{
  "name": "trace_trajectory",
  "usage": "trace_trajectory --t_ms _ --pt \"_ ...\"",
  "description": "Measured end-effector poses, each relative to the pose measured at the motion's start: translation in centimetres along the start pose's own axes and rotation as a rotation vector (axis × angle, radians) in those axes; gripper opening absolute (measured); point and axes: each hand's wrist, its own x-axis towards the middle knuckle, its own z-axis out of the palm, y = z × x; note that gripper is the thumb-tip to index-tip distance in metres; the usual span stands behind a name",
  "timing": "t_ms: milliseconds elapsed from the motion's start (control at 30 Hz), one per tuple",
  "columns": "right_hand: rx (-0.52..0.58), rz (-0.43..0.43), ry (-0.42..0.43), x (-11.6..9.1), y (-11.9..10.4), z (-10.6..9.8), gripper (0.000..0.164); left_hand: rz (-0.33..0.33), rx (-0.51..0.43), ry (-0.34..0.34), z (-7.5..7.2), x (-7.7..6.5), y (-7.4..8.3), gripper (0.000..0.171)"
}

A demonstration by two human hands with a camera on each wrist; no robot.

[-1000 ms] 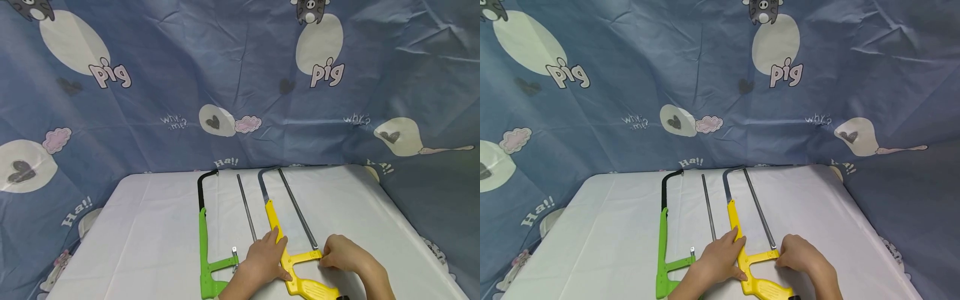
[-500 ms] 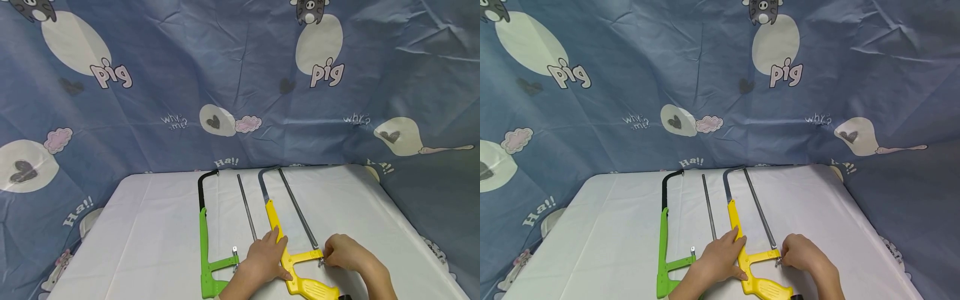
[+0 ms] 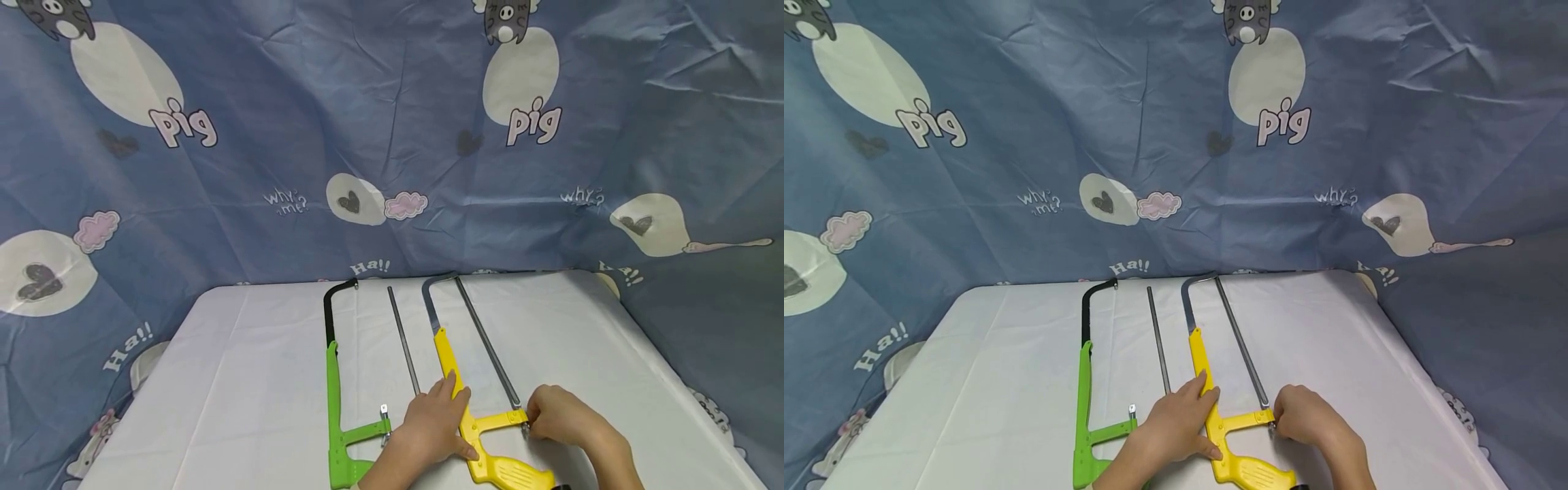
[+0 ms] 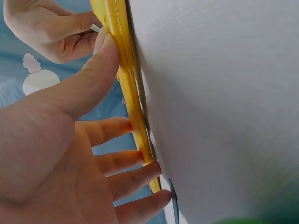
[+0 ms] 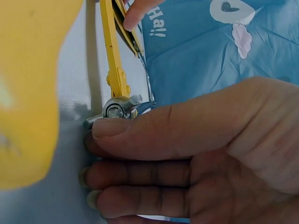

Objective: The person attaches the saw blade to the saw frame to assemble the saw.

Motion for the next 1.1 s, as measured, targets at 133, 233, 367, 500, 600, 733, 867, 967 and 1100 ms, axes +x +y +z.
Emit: trace_trajectory --t_ms 133,233,367,500,600,733,867,967,1100 --pt "0.008 -0.007 -0.021 0.0 0.2 0.1 0.014 -0.001 -0.001 -0.005 0.1 0.2 -0.1 0.098" --pt "0.034 -0.009 -0.057 -0.1 0.3 0.0 0.013 -0.001 -0.002 -0.007 0.1 0.2 -0.1 0.099" --pt "0.093 -0.056 -0.118 -0.2 0.7 -0.2 0.022 0.000 0.001 -0.009 0.1 0.2 -0.1 0.099" --pt "0.154 -0.154 -0.160 -0.2 1.3 -0.4 0.032 0.003 0.008 -0.005 0.1 0.1 -0.1 0.099" --pt "0.183 -0.200 -0.172 -0.1 1.7 -0.5 0.036 0.005 0.014 0.001 0.1 0.0 -0.1 0.099" --pt "0.204 -0.211 -0.174 -0.1 1.9 -0.6 0.038 0.006 0.010 0.003 0.1 0.0 -0.1 0.098" --pt "0.219 -0.218 -0.185 0.0 2.1 -0.6 0.037 0.009 0.009 0.002 0.2 0.1 -0.1 0.098" --pt "0.229 -0.242 -0.197 0.1 2.4 -0.7 0.034 0.011 0.015 0.003 0.2 0.1 -0.1 0.097" --pt "0.261 -0.280 -0.205 0.1 2.9 -0.6 0.026 0.013 0.018 0.005 0.2 0.1 -0.2 0.097"
